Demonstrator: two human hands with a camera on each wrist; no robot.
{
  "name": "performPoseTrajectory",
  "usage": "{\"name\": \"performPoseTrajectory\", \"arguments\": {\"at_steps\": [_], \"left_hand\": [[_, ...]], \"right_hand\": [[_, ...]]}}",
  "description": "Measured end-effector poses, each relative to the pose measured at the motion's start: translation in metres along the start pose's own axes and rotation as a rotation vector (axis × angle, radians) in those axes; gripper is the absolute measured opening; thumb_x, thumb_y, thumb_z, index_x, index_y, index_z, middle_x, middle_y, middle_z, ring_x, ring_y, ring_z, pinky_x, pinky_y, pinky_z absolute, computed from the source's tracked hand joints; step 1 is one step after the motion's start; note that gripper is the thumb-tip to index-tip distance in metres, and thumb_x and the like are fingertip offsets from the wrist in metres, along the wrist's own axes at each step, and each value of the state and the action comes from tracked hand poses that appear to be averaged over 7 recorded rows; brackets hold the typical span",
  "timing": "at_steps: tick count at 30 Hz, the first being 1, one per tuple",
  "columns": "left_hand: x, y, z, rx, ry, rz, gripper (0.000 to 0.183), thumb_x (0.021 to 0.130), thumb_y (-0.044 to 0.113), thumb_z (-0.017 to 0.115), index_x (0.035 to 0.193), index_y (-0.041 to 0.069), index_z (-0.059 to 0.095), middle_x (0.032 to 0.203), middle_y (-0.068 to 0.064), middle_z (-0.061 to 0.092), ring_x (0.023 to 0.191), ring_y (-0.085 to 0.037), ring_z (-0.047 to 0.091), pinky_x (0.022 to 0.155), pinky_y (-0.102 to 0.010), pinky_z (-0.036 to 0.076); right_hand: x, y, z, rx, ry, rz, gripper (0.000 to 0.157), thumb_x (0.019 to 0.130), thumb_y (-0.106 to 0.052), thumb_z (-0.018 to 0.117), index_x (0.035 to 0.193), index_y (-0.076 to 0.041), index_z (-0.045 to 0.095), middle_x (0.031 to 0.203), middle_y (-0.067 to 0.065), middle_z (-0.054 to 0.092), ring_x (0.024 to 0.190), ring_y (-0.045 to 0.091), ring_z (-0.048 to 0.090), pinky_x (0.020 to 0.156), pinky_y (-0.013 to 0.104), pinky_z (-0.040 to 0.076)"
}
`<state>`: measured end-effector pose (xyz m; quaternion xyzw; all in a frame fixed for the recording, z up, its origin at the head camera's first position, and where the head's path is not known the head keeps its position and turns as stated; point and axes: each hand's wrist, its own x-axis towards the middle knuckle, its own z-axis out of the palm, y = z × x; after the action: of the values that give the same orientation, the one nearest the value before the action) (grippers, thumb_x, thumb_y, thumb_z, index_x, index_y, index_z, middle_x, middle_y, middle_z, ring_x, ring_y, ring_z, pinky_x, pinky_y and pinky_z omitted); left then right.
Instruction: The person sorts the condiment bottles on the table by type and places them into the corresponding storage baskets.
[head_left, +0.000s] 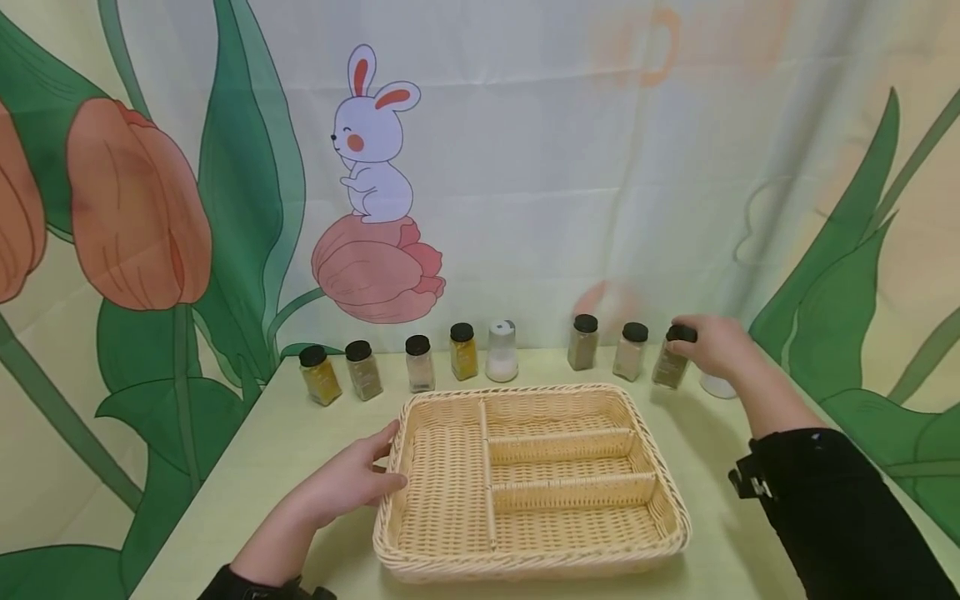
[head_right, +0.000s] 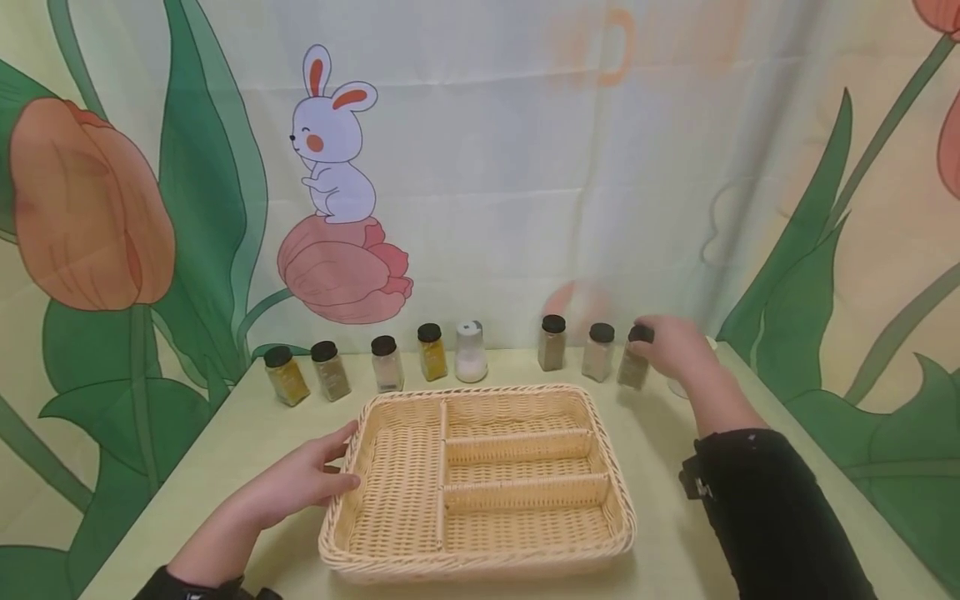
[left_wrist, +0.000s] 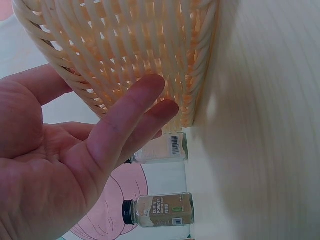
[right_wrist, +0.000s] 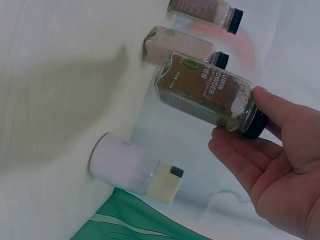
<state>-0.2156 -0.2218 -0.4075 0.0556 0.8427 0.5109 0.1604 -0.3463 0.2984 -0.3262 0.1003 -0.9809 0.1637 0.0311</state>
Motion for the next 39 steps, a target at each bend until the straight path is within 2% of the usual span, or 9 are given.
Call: {"name": "performPoseTrajectory", "arguments": {"at_steps": [8,17,29,39], "left_hand": [[0.000,0.000,0.000,0.003,0.001,0.000,0.091,0.092,0.010,0.073,0.163,0.004,0.017,0.154,-0.032,0.037,0.116,-0.032,0.065,0.078,-0.045,0.062],[0.001,-0.001,-0.001,-0.014,-0.007,0.007,0.091,0.092,0.010,0.073,0.163,0.004,0.016,0.154,-0.033,0.036,0.114,-0.031,0.065,0.078,-0.045,0.062],[-0.001,0.000,0.000,-0.001,-0.004,0.008,0.090,0.092,0.010,0.073,0.163,0.003,0.017,0.154,-0.033,0.036,0.117,-0.033,0.063,0.079,-0.046,0.062],[-0.001,0.001,0.000,-0.002,0.001,0.005,0.090,0.092,0.010,0.073,0.163,0.003,0.017,0.154,-0.033,0.037,0.117,-0.033,0.064,0.079,-0.045,0.062]], "right_hand": [[-0.002,-0.018,-0.015,0.032,0.003,-0.037,0.061,0.102,-0.030,0.062,0.150,0.003,0.044,0.137,0.037,0.052,0.119,0.056,0.050,0.089,0.062,0.048],[-0.006,-0.045,-0.027,0.019,0.006,-0.101,0.059,0.101,-0.032,0.064,0.148,0.000,0.049,0.140,0.035,0.051,0.124,0.055,0.049,0.096,0.066,0.044],[-0.013,-0.085,-0.029,0.037,0.014,-0.198,0.054,0.097,-0.031,0.070,0.144,-0.006,0.058,0.127,0.022,0.066,0.110,0.038,0.062,0.087,0.054,0.050],[-0.011,-0.109,-0.021,0.052,0.009,-0.293,0.042,0.095,-0.022,0.073,0.132,-0.003,0.066,0.120,0.018,0.069,0.104,0.032,0.062,0.086,0.049,0.050]]}}
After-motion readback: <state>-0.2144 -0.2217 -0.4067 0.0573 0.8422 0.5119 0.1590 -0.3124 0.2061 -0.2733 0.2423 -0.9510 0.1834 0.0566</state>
